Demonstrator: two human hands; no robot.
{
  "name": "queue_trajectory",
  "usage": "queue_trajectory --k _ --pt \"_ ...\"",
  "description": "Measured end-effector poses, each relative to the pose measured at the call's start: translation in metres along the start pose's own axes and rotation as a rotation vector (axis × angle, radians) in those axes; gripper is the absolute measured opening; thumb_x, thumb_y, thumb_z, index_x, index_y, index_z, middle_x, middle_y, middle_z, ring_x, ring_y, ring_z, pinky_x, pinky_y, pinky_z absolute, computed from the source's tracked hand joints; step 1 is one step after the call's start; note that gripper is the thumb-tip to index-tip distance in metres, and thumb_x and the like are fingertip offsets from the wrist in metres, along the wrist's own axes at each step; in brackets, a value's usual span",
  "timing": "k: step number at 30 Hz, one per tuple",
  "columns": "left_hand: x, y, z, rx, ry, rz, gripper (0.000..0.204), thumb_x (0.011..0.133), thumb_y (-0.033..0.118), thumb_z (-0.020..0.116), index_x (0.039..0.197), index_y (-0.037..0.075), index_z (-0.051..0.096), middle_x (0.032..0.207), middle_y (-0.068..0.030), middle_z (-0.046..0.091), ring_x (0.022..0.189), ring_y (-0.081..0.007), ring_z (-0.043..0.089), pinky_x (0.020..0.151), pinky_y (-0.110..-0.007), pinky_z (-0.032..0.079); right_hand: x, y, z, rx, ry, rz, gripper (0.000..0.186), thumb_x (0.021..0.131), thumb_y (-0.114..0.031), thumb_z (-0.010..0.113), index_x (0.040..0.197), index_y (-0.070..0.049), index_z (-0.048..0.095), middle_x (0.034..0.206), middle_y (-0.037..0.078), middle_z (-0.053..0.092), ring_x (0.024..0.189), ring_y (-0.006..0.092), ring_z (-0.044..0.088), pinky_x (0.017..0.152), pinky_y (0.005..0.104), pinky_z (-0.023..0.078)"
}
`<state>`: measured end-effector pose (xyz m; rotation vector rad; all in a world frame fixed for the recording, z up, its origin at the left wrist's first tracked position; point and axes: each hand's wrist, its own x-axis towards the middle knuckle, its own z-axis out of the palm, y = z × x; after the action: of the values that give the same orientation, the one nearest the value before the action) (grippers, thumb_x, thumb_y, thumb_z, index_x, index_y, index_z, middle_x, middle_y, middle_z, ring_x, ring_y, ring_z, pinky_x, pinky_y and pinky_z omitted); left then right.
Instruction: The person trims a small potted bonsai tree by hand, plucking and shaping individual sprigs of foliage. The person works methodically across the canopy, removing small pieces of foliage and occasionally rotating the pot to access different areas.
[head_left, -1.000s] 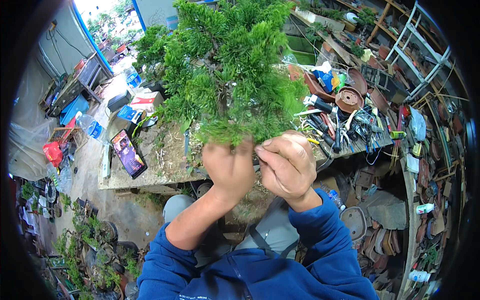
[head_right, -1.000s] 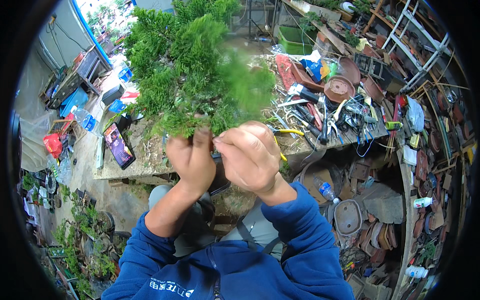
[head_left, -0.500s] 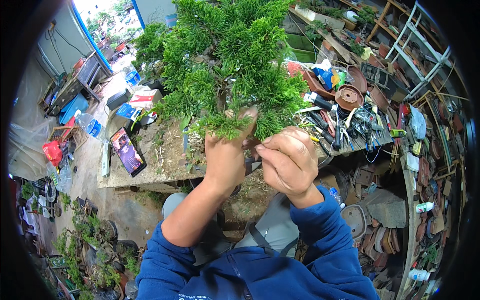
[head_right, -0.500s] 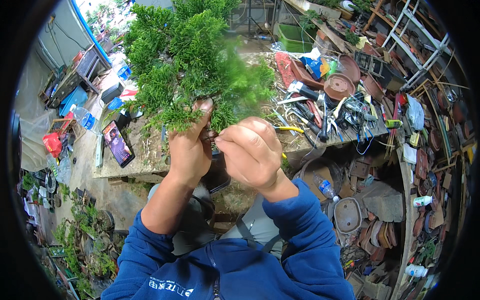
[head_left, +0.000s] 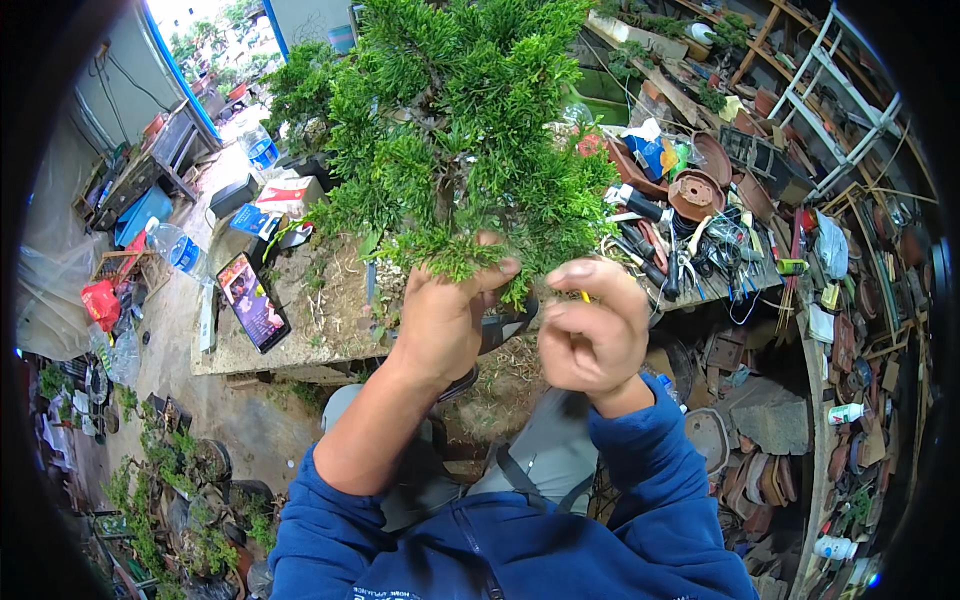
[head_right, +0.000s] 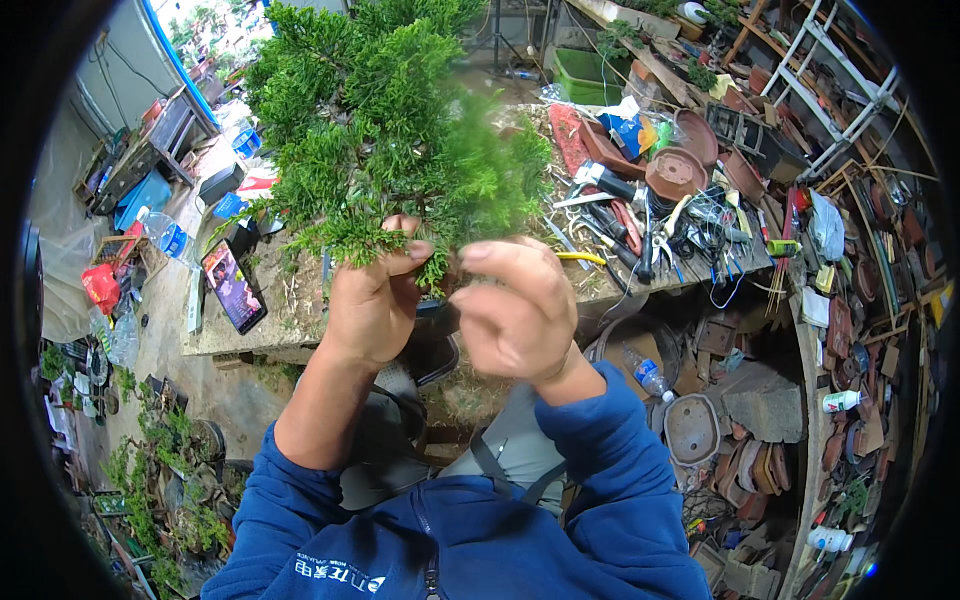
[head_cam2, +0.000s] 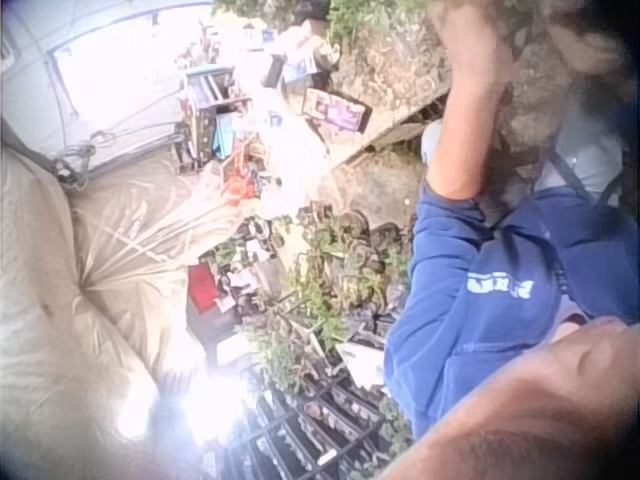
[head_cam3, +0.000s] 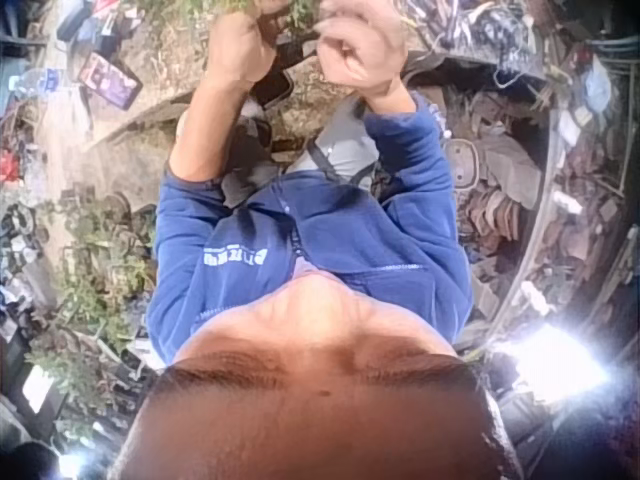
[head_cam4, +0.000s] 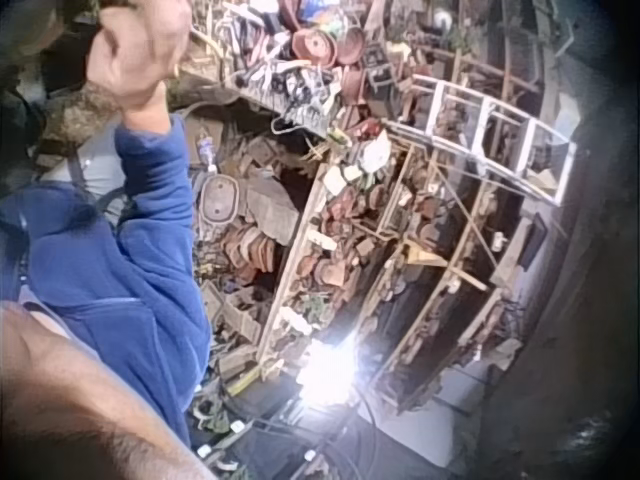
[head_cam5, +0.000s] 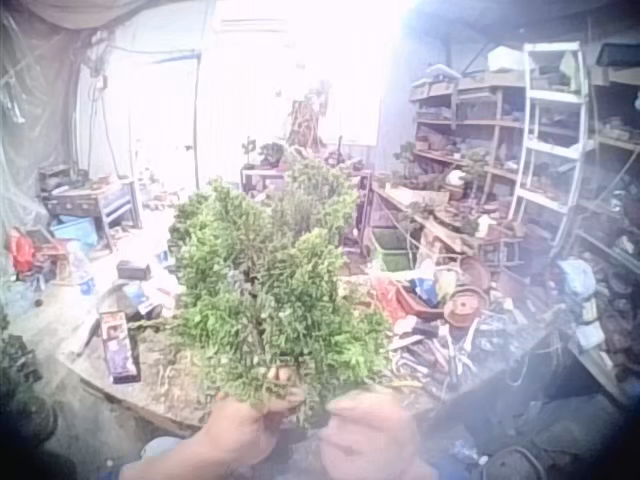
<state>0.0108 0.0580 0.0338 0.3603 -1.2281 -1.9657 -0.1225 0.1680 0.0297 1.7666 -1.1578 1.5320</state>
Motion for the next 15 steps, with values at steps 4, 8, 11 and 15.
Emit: queue_trajectory --k 4,8,11,15 --pt "-0.003 0.017 0.003 -0.115 0.056 -0.321 0.026 0.093 -0.005 0.06 0.114 0.01 0.056 0.107 -0.0015 0.058 0.092 -0.0229 0.063 0.071 -0.04 0.053 0.014 0.005 0.002 -0.197 0.032 0.074 0.042 0.075 0.013 0.073 0.113 -0.004 0.07 0.12 0.017 0.063 0.099 0.0292 0.068 0.083 0.0364 0.059" --pt "0.001 0.027 0.003 -0.145 -0.03 -0.325 0.017 0.094 0.0 0.063 0.109 0.008 0.059 0.086 -0.0081 0.063 0.067 -0.0247 0.064 0.051 -0.036 0.046 0.029 0.007 0.01 -0.378 -0.08 0.061 0.038 0.074 0.0 0.072 0.111 -0.007 0.077 0.127 0.015 0.067 0.101 0.0309 0.067 0.083 0.0397 0.056" --pt "0.001 0.028 0.002 -0.095 -0.008 -0.335 0.015 0.094 0.001 0.065 0.107 0.006 0.062 0.085 -0.0106 0.065 0.064 -0.0218 0.063 0.046 -0.033 0.041 0.035 0.008 0.015 -0.446 -0.059 0.011 0.035 0.072 -0.001 0.072 0.106 -0.006 0.078 0.126 0.013 0.069 0.098 0.0295 0.066 0.083 0.0395 0.054" --pt "-0.004 0.03 0.002 -0.098 0.026 -0.371 0.016 0.093 0.0 0.065 0.108 0.005 0.063 0.086 -0.0105 0.066 0.06 -0.0205 0.061 0.045 -0.031 0.039 0.037 0.012 0.019 -0.388 -0.012 -0.069 0.027 0.069 0.0 0.071 0.096 -0.001 0.075 0.122 0.012 0.072 0.094 0.0285 0.065 0.078 0.0384 0.052"
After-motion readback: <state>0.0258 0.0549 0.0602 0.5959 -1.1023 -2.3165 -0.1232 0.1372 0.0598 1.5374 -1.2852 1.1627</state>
